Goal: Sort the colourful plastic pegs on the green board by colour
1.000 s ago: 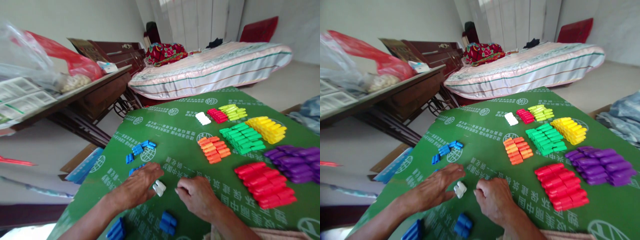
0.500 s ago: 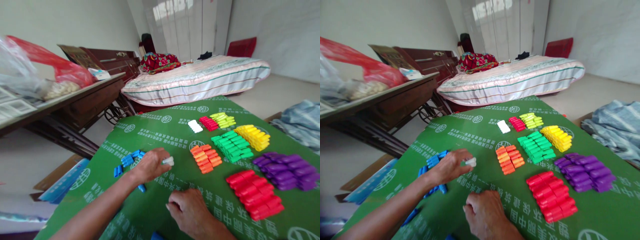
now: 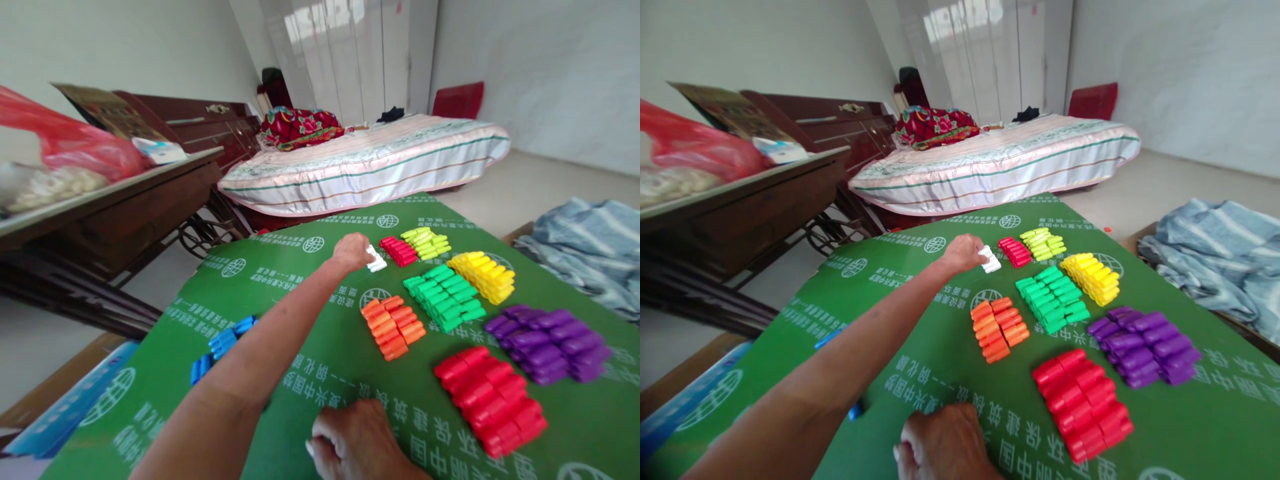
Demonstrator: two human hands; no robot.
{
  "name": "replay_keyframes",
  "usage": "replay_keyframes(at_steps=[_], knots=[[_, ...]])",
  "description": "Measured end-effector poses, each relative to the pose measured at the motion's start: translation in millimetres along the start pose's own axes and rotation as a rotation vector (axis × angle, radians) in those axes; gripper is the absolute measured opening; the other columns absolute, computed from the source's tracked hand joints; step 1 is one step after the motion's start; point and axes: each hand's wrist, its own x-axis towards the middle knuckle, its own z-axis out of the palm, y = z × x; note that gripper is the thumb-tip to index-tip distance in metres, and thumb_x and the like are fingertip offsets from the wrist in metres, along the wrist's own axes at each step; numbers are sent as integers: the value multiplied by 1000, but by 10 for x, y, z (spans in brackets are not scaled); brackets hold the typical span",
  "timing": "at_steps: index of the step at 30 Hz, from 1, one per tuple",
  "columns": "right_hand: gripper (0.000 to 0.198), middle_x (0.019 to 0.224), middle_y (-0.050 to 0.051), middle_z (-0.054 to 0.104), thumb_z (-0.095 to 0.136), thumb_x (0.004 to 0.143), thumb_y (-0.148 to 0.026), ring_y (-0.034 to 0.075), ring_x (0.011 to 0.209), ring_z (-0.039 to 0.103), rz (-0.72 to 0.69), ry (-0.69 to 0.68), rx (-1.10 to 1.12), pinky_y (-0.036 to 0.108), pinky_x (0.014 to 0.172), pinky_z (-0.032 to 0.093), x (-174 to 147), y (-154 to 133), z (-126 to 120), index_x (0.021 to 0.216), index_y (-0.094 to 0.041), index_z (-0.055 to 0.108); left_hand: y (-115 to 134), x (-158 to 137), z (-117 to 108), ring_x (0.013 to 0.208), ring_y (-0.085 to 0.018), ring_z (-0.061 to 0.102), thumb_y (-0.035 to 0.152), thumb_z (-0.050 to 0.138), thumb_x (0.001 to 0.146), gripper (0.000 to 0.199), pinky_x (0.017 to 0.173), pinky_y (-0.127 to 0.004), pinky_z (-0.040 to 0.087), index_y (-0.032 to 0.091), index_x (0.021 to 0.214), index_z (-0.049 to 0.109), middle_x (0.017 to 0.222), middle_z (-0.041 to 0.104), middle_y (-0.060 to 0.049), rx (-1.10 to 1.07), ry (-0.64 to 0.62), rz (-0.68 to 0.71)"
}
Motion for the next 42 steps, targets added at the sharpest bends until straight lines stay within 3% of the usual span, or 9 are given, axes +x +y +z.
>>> replay_keyframes(at_steps=[16, 29, 36, 42], knots=[[20, 63, 1, 72, 56, 82, -27, 19, 55, 67, -3, 22, -5, 26, 51, 41, 6, -18, -28, 65, -23, 67, 128, 62, 28, 102, -22, 62, 40, 67, 70, 37, 82, -26, 49, 19, 101, 67, 107, 69, -9, 33, -47, -35], [25, 63, 1, 71, 52, 85, -31, 17, 54, 65, -5, 28, -32, 25, 48, 35, -5, -19, -62, 66, -24, 67, -36, 5, 5, 93, -20, 64, 42, 61, 74, 33, 76, -26, 49, 19, 96, 68, 98, 70, -6, 18, 30, -14], [25, 63, 1, 71, 52, 85, -35, 14, 55, 63, -33, 53, -35, 23, 50, 35, -35, -10, -66, 69, -23, 68, -338, -353, -124, 93, -18, 63, 41, 56, 78, 30, 81, -25, 47, 21, 97, 68, 100, 70, -4, 38, 103, -33], [28, 63, -1, 71, 51, 87, -34, 11, 57, 63, -6, 135, 65, 23, 53, 31, -76, 35, -27, 67, -24, 67, -842, -990, -135, 87, -19, 63, 41, 55, 77, 28, 78, -26, 47, 22, 92, 68, 95, 69, -4, 68, 78, -93]])
